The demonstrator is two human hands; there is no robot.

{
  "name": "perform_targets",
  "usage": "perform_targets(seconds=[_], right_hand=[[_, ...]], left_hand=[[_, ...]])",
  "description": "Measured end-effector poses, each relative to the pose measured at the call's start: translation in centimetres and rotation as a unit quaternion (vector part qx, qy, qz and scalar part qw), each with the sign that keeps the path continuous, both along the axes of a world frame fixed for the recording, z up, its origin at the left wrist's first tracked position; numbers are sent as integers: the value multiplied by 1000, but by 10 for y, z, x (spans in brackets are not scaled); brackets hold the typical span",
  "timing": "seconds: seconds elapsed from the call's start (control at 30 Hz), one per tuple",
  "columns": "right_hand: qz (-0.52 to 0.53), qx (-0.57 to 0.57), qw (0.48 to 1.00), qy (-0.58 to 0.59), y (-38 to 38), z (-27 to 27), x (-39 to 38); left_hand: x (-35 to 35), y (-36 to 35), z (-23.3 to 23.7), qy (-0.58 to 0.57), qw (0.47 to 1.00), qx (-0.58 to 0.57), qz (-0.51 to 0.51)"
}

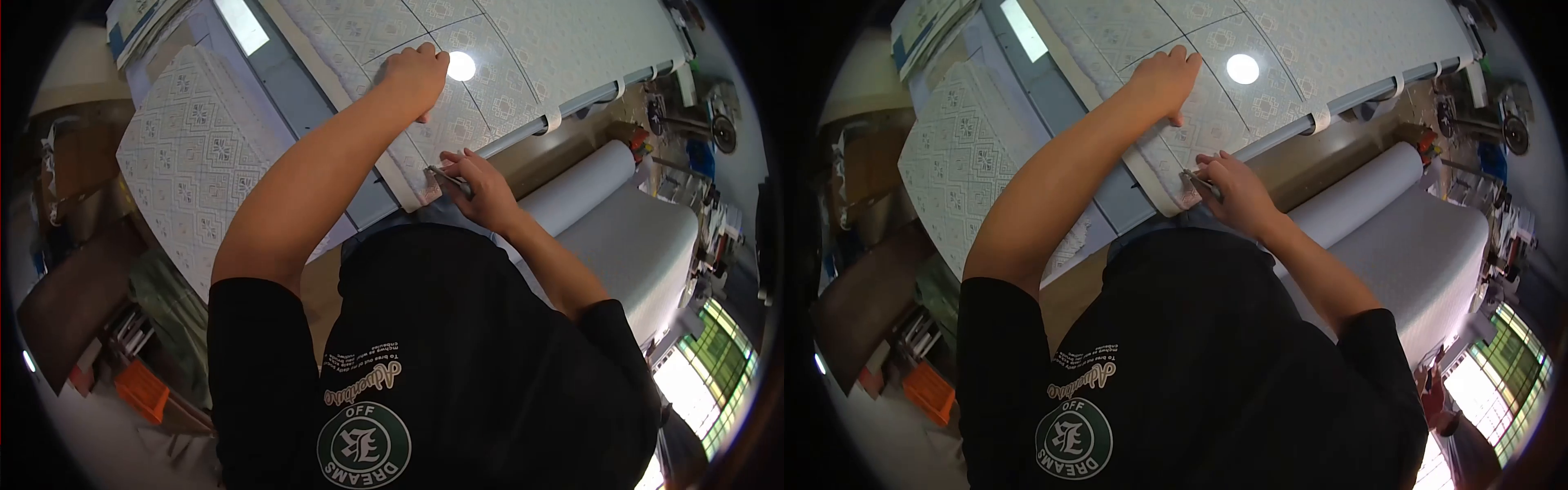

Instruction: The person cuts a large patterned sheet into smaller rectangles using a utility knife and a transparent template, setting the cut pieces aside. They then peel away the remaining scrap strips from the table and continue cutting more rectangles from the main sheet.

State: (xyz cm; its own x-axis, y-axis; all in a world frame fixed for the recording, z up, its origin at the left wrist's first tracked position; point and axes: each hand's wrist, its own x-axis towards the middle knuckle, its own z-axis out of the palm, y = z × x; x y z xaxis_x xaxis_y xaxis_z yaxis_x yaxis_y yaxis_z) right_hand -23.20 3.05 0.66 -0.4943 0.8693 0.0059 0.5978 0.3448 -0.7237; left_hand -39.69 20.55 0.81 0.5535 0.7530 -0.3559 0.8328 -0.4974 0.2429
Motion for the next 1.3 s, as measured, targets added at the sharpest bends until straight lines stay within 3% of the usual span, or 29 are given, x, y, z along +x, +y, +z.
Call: perform_targets(seconds=[0.17,0.3,0.4,0.9,1.07,1.3], right_hand=[[-140,-38,985,-97,-23,16,-29],[-169,-8,976,-138,-26,22,-43],[-194,-83,962,-174,-22,29,-49],[-227,-145,947,-177,-19,33,-58],[-247,-97,957,-115,-18,23,-65],[-270,-22,960,-77,51,-2,-103]], left_hand=[[2,11,2,43,999,-1,-16],[3,19,2,67,997,-30,-27],[8,21,-4,82,996,-38,-20],[13,25,-9,93,994,-41,-29],[12,23,-7,90,994,-50,-26],[7,31,-1,88,992,-62,-62]])
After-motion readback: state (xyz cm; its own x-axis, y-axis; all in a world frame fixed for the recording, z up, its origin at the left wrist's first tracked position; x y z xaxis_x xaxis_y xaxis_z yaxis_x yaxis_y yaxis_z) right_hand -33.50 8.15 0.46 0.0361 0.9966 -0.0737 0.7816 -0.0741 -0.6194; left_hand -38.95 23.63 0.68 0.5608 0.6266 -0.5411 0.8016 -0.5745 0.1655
